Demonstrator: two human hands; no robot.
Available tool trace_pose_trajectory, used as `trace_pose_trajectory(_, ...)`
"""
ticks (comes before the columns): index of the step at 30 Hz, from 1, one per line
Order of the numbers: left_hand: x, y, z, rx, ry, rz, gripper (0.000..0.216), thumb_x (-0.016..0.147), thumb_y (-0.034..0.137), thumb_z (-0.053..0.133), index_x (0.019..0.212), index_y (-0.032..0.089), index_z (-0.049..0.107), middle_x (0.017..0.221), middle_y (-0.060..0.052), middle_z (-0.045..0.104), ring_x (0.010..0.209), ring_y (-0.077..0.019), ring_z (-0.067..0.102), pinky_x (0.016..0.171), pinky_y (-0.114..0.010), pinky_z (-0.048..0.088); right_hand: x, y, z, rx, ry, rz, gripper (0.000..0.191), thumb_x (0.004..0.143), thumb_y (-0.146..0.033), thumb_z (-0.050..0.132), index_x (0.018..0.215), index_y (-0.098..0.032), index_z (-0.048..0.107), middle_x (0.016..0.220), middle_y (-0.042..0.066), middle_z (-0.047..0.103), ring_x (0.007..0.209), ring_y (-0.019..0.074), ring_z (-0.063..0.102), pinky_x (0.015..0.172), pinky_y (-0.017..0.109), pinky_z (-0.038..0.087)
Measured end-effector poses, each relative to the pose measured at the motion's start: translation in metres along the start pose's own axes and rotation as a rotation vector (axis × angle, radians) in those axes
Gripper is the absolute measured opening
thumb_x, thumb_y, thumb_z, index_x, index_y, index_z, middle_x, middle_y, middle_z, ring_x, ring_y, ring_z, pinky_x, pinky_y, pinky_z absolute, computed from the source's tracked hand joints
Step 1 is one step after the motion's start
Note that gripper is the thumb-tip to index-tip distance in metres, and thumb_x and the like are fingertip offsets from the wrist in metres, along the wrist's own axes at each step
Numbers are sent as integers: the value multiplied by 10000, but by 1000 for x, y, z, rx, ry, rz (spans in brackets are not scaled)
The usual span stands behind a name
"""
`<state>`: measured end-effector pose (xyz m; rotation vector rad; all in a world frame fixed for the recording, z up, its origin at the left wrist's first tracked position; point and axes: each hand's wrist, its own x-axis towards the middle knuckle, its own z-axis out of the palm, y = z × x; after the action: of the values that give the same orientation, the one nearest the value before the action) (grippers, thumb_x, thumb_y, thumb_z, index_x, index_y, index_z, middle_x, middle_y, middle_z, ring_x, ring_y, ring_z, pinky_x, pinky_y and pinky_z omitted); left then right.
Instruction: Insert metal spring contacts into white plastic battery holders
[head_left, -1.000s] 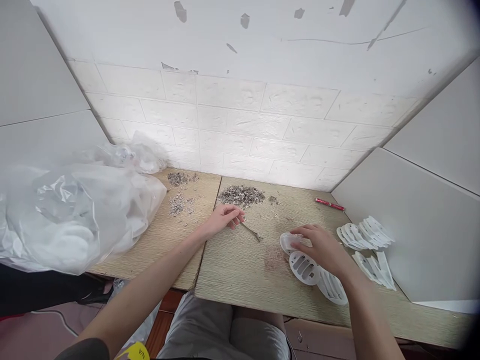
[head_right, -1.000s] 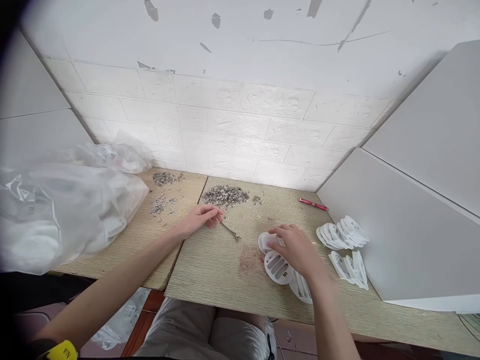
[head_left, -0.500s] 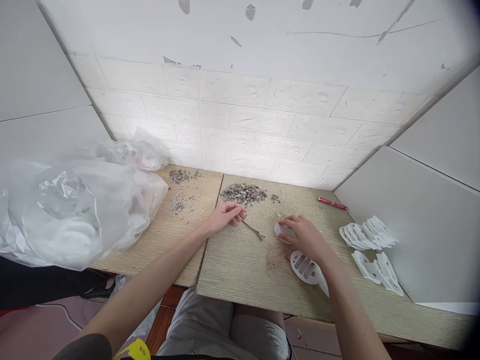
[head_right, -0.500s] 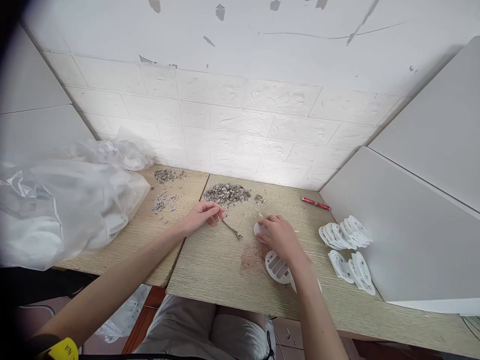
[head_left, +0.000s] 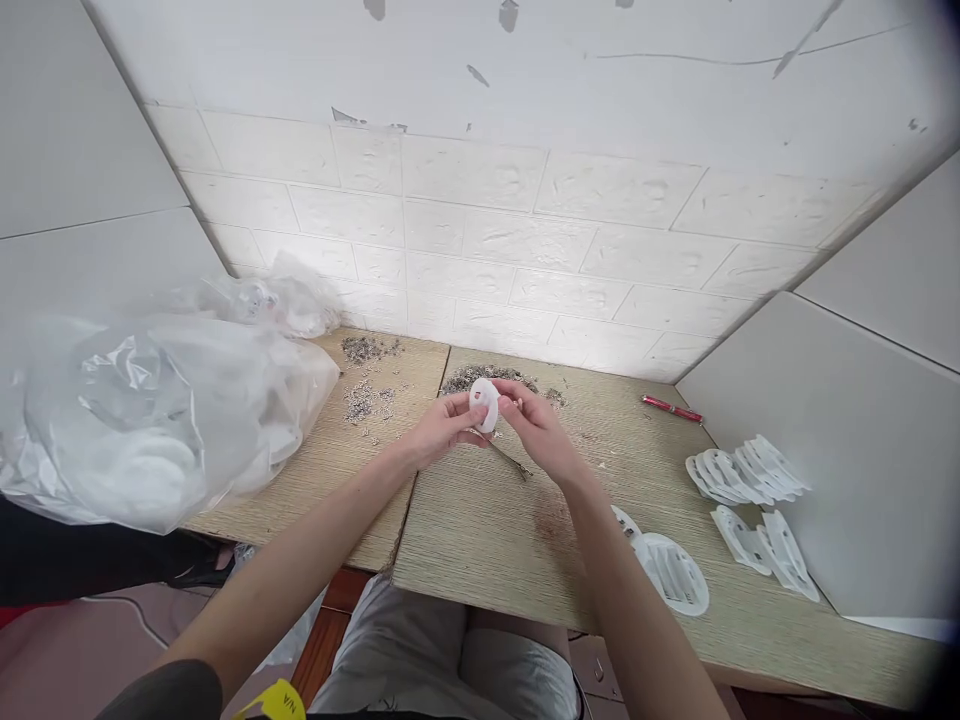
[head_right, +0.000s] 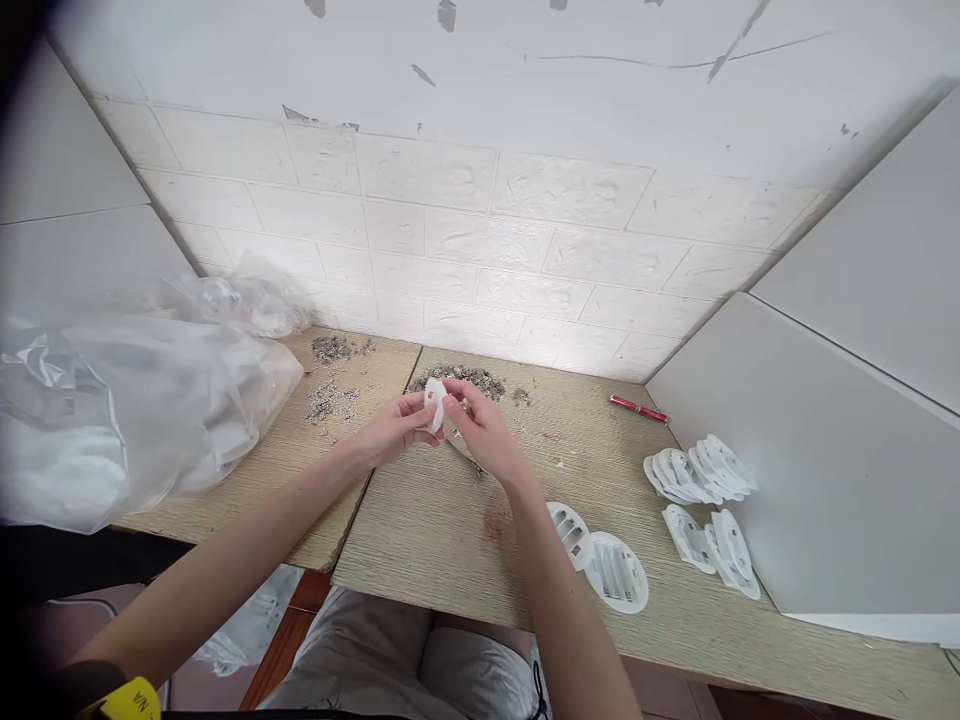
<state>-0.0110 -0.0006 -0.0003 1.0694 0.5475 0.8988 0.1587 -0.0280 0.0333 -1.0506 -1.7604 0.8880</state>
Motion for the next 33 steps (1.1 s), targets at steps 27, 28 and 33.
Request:
trace_pose_trajectory(27,6,-1,-9,315,428,42,347,635,397,784,826,128,676,876,-75,688,664,-123,574,650,-276,481,1,57,14,-839,164,-2,238,879,-180,506,1011,-204,702,929,97,590,875,240,524,769,361,415)
trace_pose_trajectory(28,6,0,-9,301,431,42,350,619,384,795,826,130,671,867,-70,688,685,-128,579,672,-278,480,1,56,14,-832,156,-22,253,877,-159,493,999,-207,709,927,96,592,876,237,525,769,360,416)
trace_pose_trajectory(33,5,1,-12,264,465,24,386,559,309,832,862,145,659,860,-57,695,717,-133,597,727,-289,465,-2,54,13,-781,53,-93,351,843,-47,440,978,-215,716,970,84,602,929,225,525,767,336,422)
